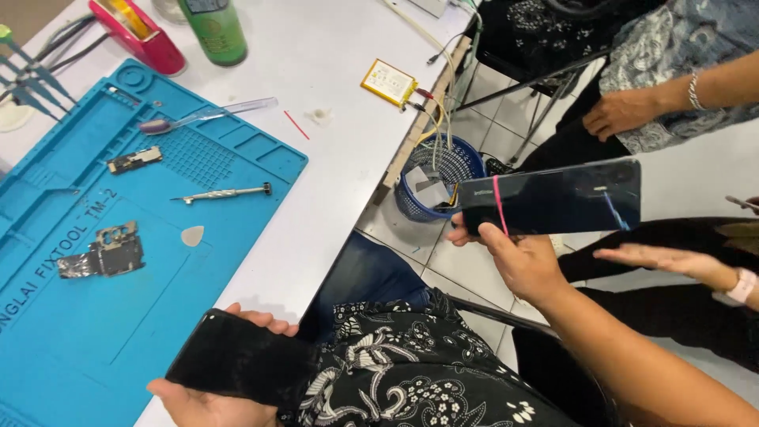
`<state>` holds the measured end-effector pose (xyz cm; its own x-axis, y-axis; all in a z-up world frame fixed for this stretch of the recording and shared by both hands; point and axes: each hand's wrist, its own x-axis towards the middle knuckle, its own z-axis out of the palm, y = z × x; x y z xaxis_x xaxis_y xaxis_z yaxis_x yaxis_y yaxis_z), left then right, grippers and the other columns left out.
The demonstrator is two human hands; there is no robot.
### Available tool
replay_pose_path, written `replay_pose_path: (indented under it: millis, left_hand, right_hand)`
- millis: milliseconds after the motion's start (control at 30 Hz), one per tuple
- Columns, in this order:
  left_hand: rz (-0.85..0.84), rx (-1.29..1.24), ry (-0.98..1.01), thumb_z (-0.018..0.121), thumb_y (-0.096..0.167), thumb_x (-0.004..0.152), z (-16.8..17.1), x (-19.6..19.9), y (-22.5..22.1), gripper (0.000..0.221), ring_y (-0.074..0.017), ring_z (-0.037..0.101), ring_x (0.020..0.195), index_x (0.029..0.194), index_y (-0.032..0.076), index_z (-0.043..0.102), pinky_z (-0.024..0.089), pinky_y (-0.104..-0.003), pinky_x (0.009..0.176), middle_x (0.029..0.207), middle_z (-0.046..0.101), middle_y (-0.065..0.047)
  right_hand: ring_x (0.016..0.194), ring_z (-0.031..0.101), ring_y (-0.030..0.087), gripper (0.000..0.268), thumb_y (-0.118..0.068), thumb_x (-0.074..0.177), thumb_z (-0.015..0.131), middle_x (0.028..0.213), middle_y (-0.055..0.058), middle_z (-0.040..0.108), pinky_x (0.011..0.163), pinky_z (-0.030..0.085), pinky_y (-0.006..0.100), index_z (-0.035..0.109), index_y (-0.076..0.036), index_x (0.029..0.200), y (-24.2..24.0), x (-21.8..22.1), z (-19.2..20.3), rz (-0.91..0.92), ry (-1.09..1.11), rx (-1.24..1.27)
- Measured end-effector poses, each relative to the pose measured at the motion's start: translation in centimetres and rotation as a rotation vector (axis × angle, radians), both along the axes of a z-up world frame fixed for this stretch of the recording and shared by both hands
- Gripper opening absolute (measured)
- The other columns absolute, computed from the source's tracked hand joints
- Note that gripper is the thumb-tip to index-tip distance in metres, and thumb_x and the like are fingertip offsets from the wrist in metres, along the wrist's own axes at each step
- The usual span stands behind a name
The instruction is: The person reassembles a smartphone by connecting internal ribbon cables and placing the back cover onto the chassis. They then wipe the exterior of the phone with a cloth and place it on the workbench next to other components.
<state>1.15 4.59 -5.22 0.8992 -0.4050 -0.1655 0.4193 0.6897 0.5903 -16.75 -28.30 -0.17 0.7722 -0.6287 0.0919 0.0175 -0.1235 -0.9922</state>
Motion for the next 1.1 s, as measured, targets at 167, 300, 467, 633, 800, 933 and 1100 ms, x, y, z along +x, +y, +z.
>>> replay_pose_path:
  millis: [167, 300, 467, 633, 800, 933, 1100]
  left_hand:
    - [0.104, 0.06, 0.046, 0.053, 0.072, 0.093, 3.4, -0.9, -1.7, 0.089, -0.0442, 0.066, 0.088, 0.12, -0.012, 0.064, 0.057, -0.058, 0.078, 0.097, 0.068, -0.029]
    - [0.096, 0.06, 0.093, 0.048, 0.071, 0.097, 3.4, -0.4, 0.0, 0.092, -0.0473, 0.067, 0.089, 0.127, -0.016, 0.058, 0.055, -0.062, 0.082, 0.105, 0.067, -0.031]
    - [0.213, 0.305, 0.204, 0.047, 0.078, 0.087, 6.4, 0.4, 1.8, 0.103, -0.0491, 0.064, 0.086, 0.132, -0.015, 0.055, 0.055, -0.066, 0.082, 0.105, 0.063, -0.032]
    - [0.302, 0.281, 0.04, 0.046, 0.085, 0.093, 4.4, 1.7, 7.7, 0.102, -0.0467, 0.071, 0.085, 0.131, -0.009, 0.06, 0.059, -0.065, 0.077, 0.104, 0.07, -0.03]
    - [0.282, 0.083, 0.054, 0.053, 0.08, 0.093, -1.4, 7.0, 17.8, 0.1, -0.0533, 0.065, 0.099, 0.138, -0.01, 0.054, 0.046, -0.071, 0.084, 0.117, 0.067, -0.034]
    - [0.213, -0.169, 0.096, 0.061, 0.072, 0.092, -5.8, 9.5, 25.6, 0.101, -0.0616, 0.057, 0.116, 0.147, -0.011, 0.045, 0.03, -0.078, 0.093, 0.132, 0.062, -0.04]
    - [0.295, 0.275, 0.265, 0.046, 0.086, 0.074, 0.6, 9.9, 21.0, 0.117, -0.0533, 0.054, 0.128, 0.148, -0.005, 0.042, 0.032, -0.075, 0.104, 0.142, 0.057, -0.03]
  right_hand:
    - [0.107, 0.077, 0.024, 0.039, -0.019, 0.105, 0.047, 0.107, 0.015, 0.081, 0.11, 0.055, 0.037, 0.07, 0.009, 0.12, -0.1, 4.7, 3.3, 0.243, 0.227, -0.138]
    - [0.116, 0.073, 0.032, 0.032, -0.016, 0.102, 0.054, 0.119, 0.021, 0.075, 0.106, 0.059, 0.04, 0.067, 0.007, 0.12, -0.5, 9.4, 4.9, 0.419, 0.043, -0.133]
    - [0.098, 0.077, 0.042, 0.045, -0.003, 0.1, 0.055, 0.119, 0.029, 0.067, 0.089, 0.069, 0.046, 0.032, 0.005, 0.137, -0.8, 14.0, 4.2, 0.469, -0.097, -0.064]
    - [0.11, 0.069, 0.046, 0.064, -0.004, 0.1, 0.06, 0.132, 0.028, 0.057, 0.085, 0.066, 0.059, 0.025, -0.003, 0.153, -0.4, 18.3, 3.9, 0.748, -0.267, 0.4]
    - [0.092, 0.075, 0.034, 0.055, -0.005, 0.089, 0.051, 0.116, 0.024, 0.068, 0.072, 0.067, 0.048, 0.041, -0.009, 0.143, 2.3, 22.3, 4.2, 0.691, -0.295, 0.537]
    - [0.066, 0.073, 0.029, 0.057, -0.013, 0.072, 0.05, 0.088, 0.019, 0.07, 0.049, 0.061, 0.039, 0.049, -0.01, 0.129, 2.7, 24.1, 2.2, 0.727, -0.245, 0.77]
    - [0.056, 0.052, 0.03, 0.048, -0.024, 0.091, 0.057, 0.08, 0.018, 0.057, 0.047, 0.043, 0.036, 0.047, 0.001, 0.13, 3.8, 26.1, 3.0, 0.816, -0.264, 0.888]
